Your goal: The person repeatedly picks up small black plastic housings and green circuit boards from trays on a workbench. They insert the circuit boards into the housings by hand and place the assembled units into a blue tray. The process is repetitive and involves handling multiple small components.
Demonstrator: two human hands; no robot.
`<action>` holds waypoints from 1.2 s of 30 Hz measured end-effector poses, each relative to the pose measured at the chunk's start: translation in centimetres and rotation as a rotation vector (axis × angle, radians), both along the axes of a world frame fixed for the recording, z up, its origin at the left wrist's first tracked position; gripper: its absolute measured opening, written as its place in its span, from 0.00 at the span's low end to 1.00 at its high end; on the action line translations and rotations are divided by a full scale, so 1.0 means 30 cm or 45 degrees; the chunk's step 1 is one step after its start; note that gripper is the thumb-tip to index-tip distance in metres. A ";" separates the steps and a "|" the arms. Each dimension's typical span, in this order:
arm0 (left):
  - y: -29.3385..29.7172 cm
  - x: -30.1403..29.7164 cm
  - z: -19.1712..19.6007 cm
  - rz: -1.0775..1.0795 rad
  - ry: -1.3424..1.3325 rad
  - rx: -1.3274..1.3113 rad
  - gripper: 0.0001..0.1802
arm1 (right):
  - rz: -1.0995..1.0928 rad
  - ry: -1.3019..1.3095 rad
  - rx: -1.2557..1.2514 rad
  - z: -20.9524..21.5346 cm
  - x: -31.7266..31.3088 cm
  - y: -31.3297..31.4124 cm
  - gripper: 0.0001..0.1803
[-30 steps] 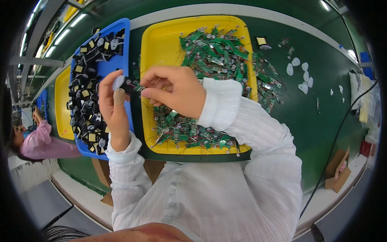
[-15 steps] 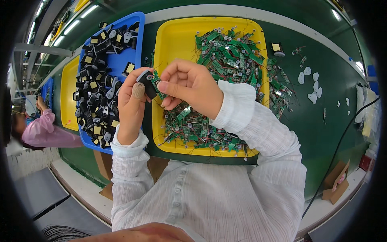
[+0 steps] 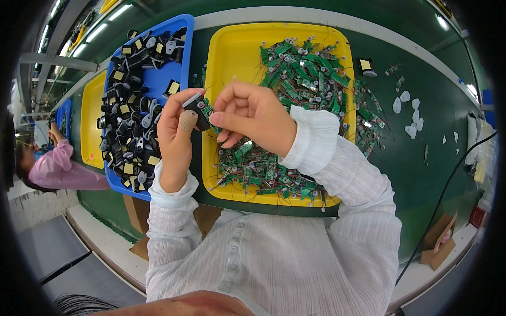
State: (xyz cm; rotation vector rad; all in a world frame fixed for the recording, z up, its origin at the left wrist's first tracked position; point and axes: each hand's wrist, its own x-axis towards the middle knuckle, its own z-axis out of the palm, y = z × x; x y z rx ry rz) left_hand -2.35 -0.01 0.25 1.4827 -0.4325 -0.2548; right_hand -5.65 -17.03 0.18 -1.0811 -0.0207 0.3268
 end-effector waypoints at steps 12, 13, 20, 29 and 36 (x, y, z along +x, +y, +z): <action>0.006 -0.008 -0.001 0.107 -0.470 0.354 0.16 | 0.156 -0.087 -0.056 -0.004 0.000 -0.015 0.10; 0.013 -0.005 -0.001 0.093 -0.476 0.378 0.17 | 0.143 -0.106 -0.108 -0.003 -0.002 -0.013 0.09; 0.003 0.033 -0.012 -0.126 -0.454 0.147 0.24 | -0.220 -0.709 -0.927 0.012 -0.019 0.006 0.06; 0.010 0.022 0.022 -0.180 -0.257 0.294 0.28 | -0.241 -0.874 -1.205 0.041 -0.016 -0.005 0.06; 0.007 0.030 -0.001 -0.061 -0.415 0.280 0.24 | -0.137 -0.821 -1.216 0.065 -0.015 -0.011 0.04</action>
